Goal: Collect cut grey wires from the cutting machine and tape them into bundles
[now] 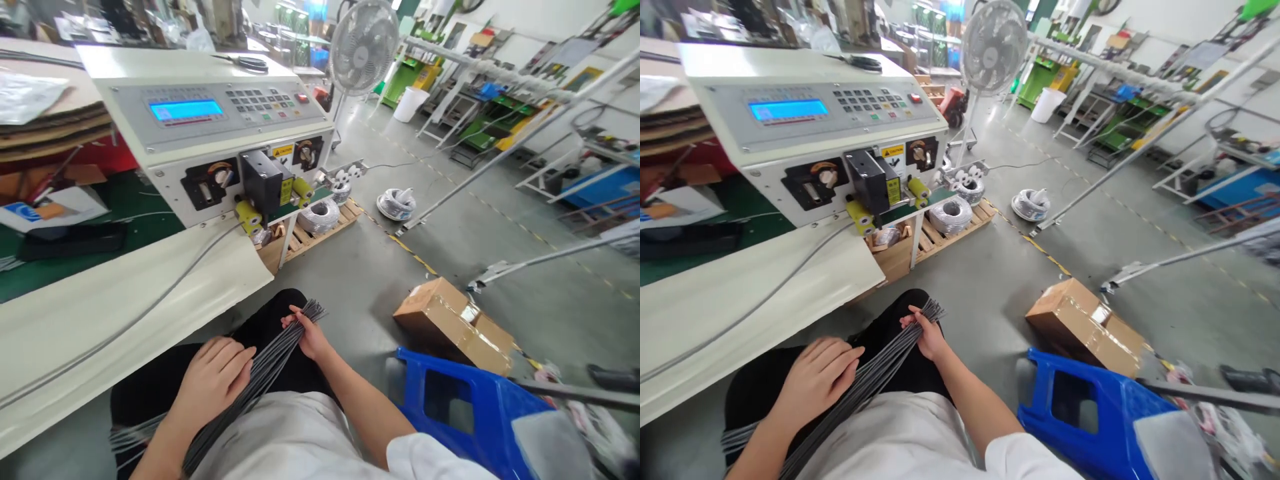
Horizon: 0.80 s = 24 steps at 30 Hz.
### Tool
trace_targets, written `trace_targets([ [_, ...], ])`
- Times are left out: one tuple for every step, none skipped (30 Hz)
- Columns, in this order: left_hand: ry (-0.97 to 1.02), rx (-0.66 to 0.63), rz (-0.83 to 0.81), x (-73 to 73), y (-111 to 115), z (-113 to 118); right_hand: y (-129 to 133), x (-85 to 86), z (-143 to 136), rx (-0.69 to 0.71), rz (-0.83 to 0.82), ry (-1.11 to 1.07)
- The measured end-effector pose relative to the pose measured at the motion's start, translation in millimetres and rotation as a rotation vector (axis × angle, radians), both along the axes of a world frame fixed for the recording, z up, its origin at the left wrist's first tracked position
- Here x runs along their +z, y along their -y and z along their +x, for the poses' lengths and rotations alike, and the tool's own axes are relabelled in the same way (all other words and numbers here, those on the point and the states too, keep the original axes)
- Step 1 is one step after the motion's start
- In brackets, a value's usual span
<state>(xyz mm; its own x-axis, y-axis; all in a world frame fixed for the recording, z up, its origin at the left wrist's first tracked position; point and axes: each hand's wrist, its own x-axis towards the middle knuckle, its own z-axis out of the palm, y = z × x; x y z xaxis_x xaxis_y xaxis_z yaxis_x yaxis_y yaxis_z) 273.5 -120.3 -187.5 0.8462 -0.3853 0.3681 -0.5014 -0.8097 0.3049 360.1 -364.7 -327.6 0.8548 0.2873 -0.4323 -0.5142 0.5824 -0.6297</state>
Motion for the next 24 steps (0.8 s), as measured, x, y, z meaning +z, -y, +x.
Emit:
trace_targets([
  [0.067,0.032,-0.013,12.4,-1.4,5.4,0.2,-0.6,-0.2,-0.002,-0.007,-0.004],
  [0.121,0.082,-0.017,23.8,-3.5,11.1,0.4,-0.9,-0.3,-0.003,-0.017,-0.008],
  [0.160,0.149,-0.009,33.9,-6.3,17.1,0.6,-0.9,-0.2,-0.002,-0.027,-0.012],
  [0.187,0.231,0.008,42.4,-9.5,23.2,0.7,-0.7,0.0,0.001,-0.034,-0.016],
  [0.207,0.320,0.030,49.3,-13.0,29.3,0.7,-0.2,0.2,0.006,-0.038,-0.020],
  [0.222,0.410,0.052,54.7,-16.6,35.0,0.7,0.5,0.4,0.011,-0.039,-0.025],
  [0.233,0.492,0.070,58.6,-20.1,40.3,0.6,1.2,0.6,0.016,-0.040,-0.028],
  [0.238,0.566,0.083,61.3,-23.4,44.9,0.6,1.9,0.7,0.020,-0.041,-0.028],
  [0.235,0.629,0.091,62.8,-26.4,48.8,0.5,2.5,0.7,0.022,-0.044,-0.025],
  [0.226,0.681,0.094,63.5,-29.0,51.9,0.5,2.9,0.6,0.024,-0.049,-0.021],
  [0.210,0.723,0.096,63.5,-31.3,54.3,0.5,3.3,0.4,0.025,-0.054,-0.016],
  [0.188,0.755,0.099,63.0,-33.1,56.0,0.6,3.5,0.2,0.028,-0.060,-0.012],
  [0.166,0.777,0.103,62.2,-34.6,57.1,0.7,3.6,0.1,0.031,-0.065,-0.009],
  [0.143,0.793,0.111,61.2,-35.8,57.7,0.8,3.8,0.0,0.034,-0.069,-0.008],
  [0.125,0.803,0.121,60.1,-36.7,57.6,0.9,3.9,0.0,0.037,-0.071,-0.008],
  [0.110,0.815,0.134,59.2,-37.5,56.9,1.1,4.1,0.1,0.039,-0.071,-0.009],
  [0.100,0.827,0.148,58.5,-38.1,55.5,1.3,4.3,0.2,0.042,-0.069,-0.012],
  [0.090,0.840,0.162,58.0,-38.8,53.2,1.6,4.7,0.4,0.045,-0.065,-0.015],
  [0.079,0.849,0.177,57.7,-39.8,49.9,1.8,5.1,0.6,0.046,-0.062,-0.020],
  [0.065,0.857,0.192,57.4,-41.1,45.7,2.0,5.5,0.8,0.047,-0.061,-0.026],
  [0.047,0.859,0.210,57.0,-42.9,40.4,2.2,6.1,1.0,0.045,-0.063,-0.030],
  [0.027,0.851,0.227,56.4,-45.1,34.3,2.3,6.7,1.2,0.043,-0.065,-0.033],
  [0.006,0.825,0.241,55.6,-47.7,27.5,2.2,7.3,1.3,0.041,-0.069,-0.035],
  [-0.012,0.782,0.247,54.4,-50.3,20.5,2.1,7.8,1.4,0.037,-0.074,-0.038],
])
